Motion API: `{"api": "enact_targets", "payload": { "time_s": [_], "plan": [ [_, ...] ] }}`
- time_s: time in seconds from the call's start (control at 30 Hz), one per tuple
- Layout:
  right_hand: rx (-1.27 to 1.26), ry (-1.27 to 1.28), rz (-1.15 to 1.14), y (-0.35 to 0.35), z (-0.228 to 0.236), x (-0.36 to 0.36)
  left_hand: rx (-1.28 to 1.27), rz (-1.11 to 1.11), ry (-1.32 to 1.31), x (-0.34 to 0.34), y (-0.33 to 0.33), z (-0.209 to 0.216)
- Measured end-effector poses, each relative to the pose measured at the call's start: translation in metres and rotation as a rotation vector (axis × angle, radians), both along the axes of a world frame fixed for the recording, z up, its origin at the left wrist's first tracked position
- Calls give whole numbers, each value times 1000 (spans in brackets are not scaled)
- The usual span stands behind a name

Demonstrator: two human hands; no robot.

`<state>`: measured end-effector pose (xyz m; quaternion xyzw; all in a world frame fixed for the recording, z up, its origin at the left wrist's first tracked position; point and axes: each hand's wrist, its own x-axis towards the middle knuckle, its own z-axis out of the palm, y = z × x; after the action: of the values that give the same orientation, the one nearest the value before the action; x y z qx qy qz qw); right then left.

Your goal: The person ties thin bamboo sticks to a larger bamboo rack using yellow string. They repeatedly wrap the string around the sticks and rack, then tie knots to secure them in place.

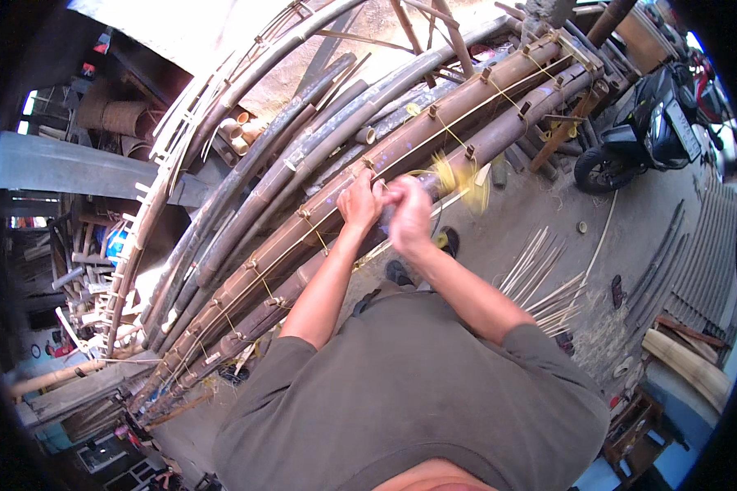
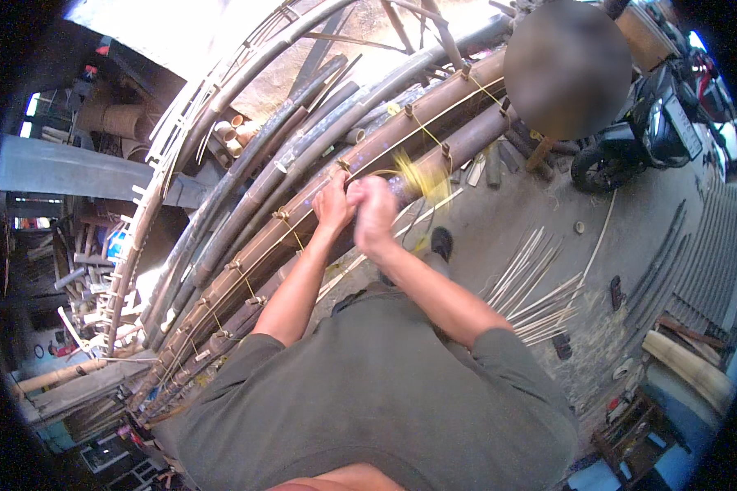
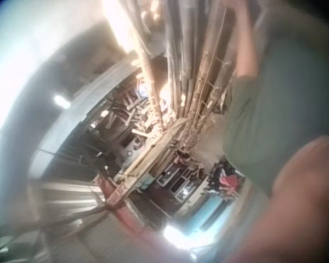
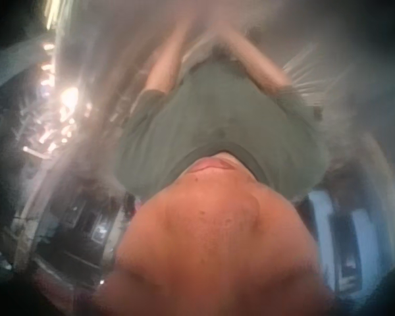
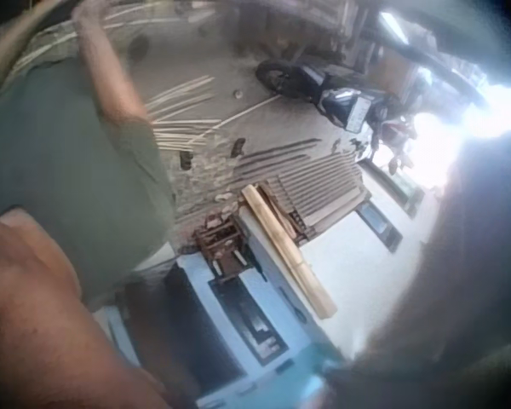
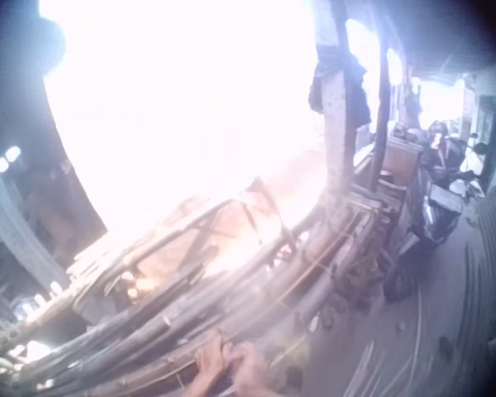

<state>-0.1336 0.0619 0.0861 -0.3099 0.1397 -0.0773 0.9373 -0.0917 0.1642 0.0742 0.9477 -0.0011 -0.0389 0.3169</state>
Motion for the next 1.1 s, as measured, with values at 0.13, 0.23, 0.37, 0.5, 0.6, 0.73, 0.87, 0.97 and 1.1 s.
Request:
{"api": "enact_targets", "payload": {
  "time_s": [0.13, 0.23, 0.37, 0.5, 0.6, 0.73, 0.87, 0.97, 1.1],
  "plan": [
    [-1084, -455, 646, 34, 75, 70, -16, 65, -511, 10, 19, -69],
    [-2064, -75, 838, -6, 75, 136, -10, -77, -8, 15, 5, -10],
    [-908, -207, 1091, -7, 38, 142, 2, -76, -7, 8, 20, -12],
    [-966, -656, 1294, -67, 71, 62, 3, 11, 96, 7, 11, 2],
    [-1586, -736, 1052, -84, -26, -7, -27, 69, 33, 3, 3, 2],
    [-1339, -511, 1155, -64, -1, -10, -548, 47, -133, 43, -9, 34],
    [-1587, -634, 954, -70, -18, -20, -206, 127, -219, 120, 5, 25],
    [-1775, -633, 983, -61, -12, -26, -43, 112, -130, 130, 38, -62],
    [-1824, -569, 926, -26, 4, -56, -53, -230, -139, 124, 55, -30]
  ]
}}
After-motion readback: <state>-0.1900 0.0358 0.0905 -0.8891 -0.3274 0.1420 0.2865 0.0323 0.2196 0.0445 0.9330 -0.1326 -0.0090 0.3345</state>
